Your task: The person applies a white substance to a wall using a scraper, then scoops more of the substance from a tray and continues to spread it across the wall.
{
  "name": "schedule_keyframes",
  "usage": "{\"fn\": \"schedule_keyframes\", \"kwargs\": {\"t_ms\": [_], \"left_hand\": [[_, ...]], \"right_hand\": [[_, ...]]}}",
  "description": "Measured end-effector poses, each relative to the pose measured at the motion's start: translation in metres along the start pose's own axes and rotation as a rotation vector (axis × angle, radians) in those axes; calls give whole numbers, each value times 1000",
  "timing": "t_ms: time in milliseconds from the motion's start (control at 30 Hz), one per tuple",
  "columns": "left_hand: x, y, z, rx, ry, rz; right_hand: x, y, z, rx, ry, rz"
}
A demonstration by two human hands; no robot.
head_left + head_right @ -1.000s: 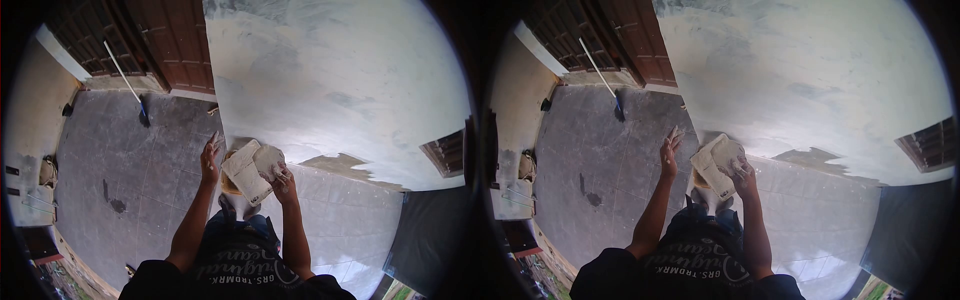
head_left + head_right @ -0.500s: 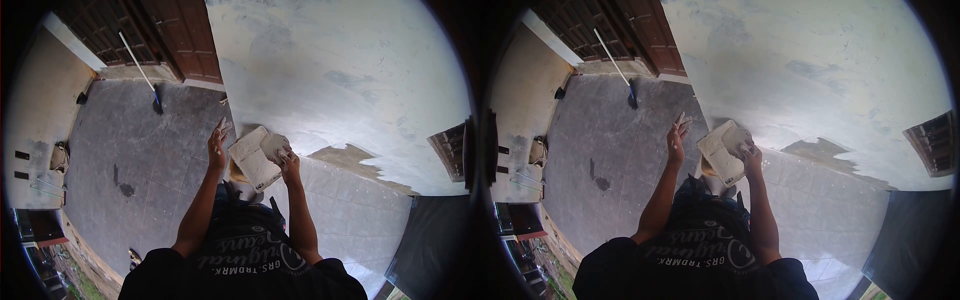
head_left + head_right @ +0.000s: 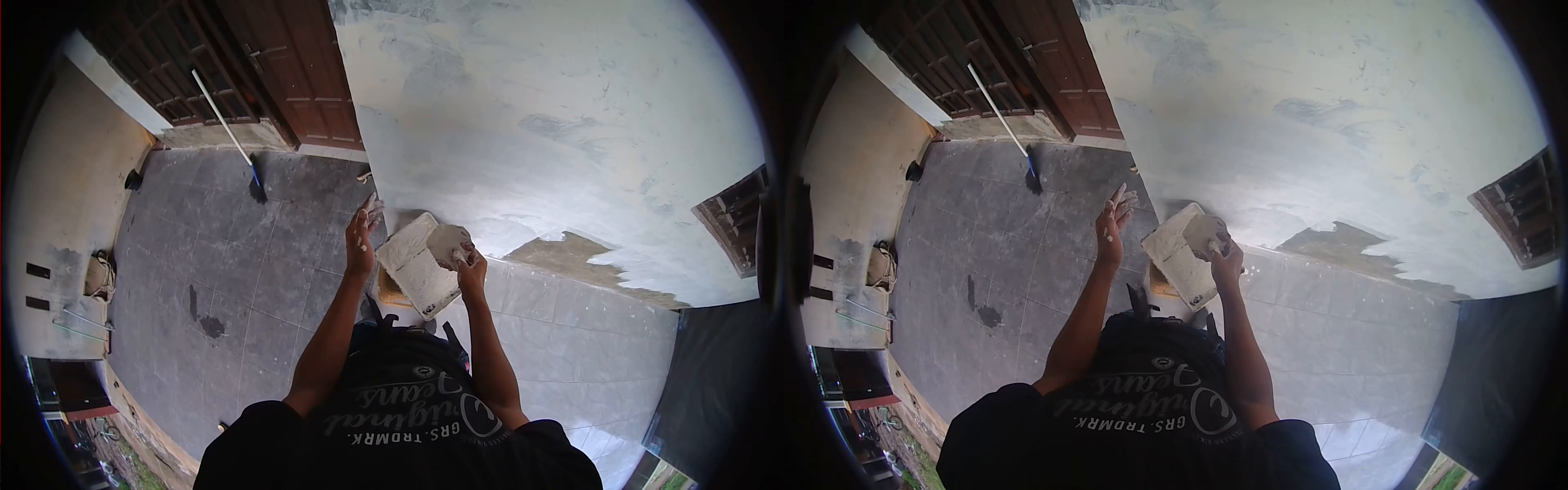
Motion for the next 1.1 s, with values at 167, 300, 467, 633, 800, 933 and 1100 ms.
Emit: {"fn": "schedule_keyframes", "kwargs": {"t_ms": [167, 300, 467, 633, 800, 933, 1100], "left_hand": [[10, 5, -7, 46, -15, -1], [9, 7, -12, 64, 22, -52], [8, 10, -13, 71, 53, -65], [16, 10, -3, -60, -22, -98], [34, 3, 24, -103, -145, -108], [55, -4, 64, -126, -246, -129], [84, -9, 122, -174, -460, -113]], "right_hand": [[-1, -10, 1, -226, 145, 66], [1, -12, 10, -60, 105, 38], [-16, -29, -6, 416, -73, -5], [-16, -26, -16, -421, 295, -228], [-16, -58, -63, 465, 48, -210], [-23, -93, -117, 818, -40, -285], [-21, -131, -174, 738, 105, -304]]}}
Point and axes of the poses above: each hand's wrist, its own x-axis towards the middle knuckle, its own y-axis out of the back of the hand, z = x × y, the point moved 4 cm from there along x, towards the middle knuckle, and after that the axes turned 14 degrees about x, right-handed, at the moved point
